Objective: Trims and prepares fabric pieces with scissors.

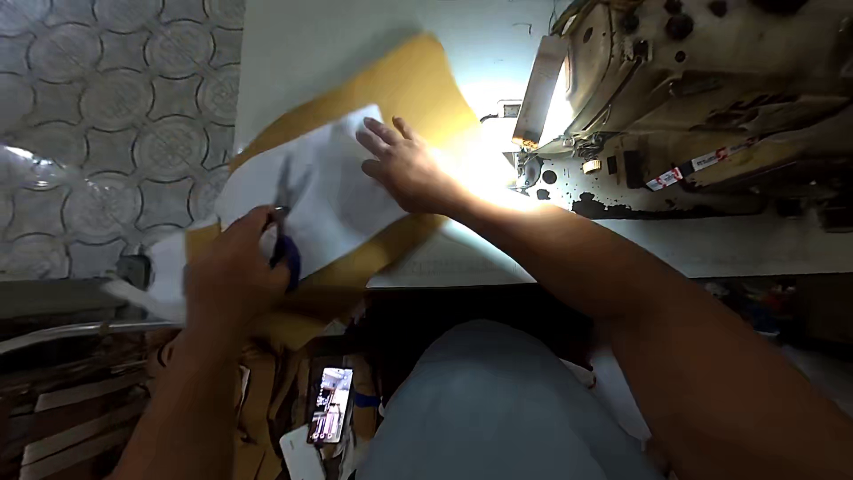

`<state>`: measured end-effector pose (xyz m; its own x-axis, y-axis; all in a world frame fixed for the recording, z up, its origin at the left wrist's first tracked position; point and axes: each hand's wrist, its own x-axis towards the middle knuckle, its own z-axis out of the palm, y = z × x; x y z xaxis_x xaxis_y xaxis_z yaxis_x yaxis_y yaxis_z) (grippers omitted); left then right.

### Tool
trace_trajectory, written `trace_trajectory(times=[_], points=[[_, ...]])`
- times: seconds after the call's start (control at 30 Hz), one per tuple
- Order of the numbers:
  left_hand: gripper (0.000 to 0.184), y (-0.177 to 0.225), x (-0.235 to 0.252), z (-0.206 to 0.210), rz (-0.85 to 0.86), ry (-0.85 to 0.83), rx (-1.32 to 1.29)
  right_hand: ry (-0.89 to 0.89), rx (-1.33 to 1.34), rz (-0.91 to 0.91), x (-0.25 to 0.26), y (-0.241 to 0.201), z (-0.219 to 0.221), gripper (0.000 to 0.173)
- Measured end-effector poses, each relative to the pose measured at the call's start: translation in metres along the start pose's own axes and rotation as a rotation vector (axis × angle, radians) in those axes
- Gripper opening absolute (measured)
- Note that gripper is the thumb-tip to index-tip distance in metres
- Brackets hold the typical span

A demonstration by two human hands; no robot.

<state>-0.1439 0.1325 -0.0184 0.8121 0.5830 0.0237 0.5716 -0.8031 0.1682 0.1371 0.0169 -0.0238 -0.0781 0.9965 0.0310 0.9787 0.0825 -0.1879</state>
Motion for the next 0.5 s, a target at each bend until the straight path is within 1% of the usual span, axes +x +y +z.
trace_trajectory(times=[0.03,0.07,0.1,0.13,0.17,0.2,0.23,0.27,0.3,0.33,0.4,0.43,0.47,0.5], points=[[0.055,-0.004,0.019,0.013,0.070,0.003,-0.047,0.033,0.009,0.030,-0.009,-0.005,-0.012,0.037],[0.056,-0.006,0.037,0.026,0.097,0.011,-0.096,0.078,0.082,0.068,-0.027,-0.019,-0.019,0.036],[0.055,-0.005,0.053,0.036,0.090,0.050,-0.149,0.089,0.213,0.101,-0.055,-0.039,-0.021,0.030],[0.054,-0.001,0.066,0.042,0.041,0.102,-0.183,0.040,0.377,0.131,-0.088,-0.062,-0.018,0.021],[0.053,0.006,0.076,0.047,-0.037,0.157,-0.203,-0.072,0.594,0.149,-0.119,-0.080,-0.006,0.023],[0.053,0.016,0.082,0.051,-0.118,0.207,-0.220,-0.249,0.822,0.160,-0.141,-0.094,0.008,0.033],[0.054,0.027,0.083,0.054,-0.194,0.246,-0.239,-0.408,0.972,0.183,-0.151,-0.103,0.023,0.045],[0.056,0.040,0.081,0.058,-0.263,0.275,-0.256,-0.486,1.058,0.245,-0.151,-0.111,0.042,0.059],[0.059,0.055,0.076,0.060,-0.312,0.298,-0.273,-0.493,1.112,0.336,-0.144,-0.118,0.062,0.071],[0.061,0.071,0.067,0.062,-0.350,0.309,-0.288,-0.483,1.161,0.429,-0.133,-0.124,0.079,0.078],[0.062,0.099,0.047,0.064,-0.400,0.301,-0.301,-0.466,1.264,0.592,-0.110,-0.133,0.100,0.079],[0.060,0.108,0.036,0.062,-0.396,0.268,-0.299,-0.495,1.289,0.628,-0.103,-0.136,0.104,0.085],[0.058,0.113,0.026,0.056,-0.379,0.209,-0.295,-0.534,1.287,0.614,-0.099,-0.139,0.104,0.089],[0.056,0.113,0.022,0.047,-0.355,0.146,-0.291,-0.560,1.262,0.556,-0.098,-0.140,0.103,0.087]])
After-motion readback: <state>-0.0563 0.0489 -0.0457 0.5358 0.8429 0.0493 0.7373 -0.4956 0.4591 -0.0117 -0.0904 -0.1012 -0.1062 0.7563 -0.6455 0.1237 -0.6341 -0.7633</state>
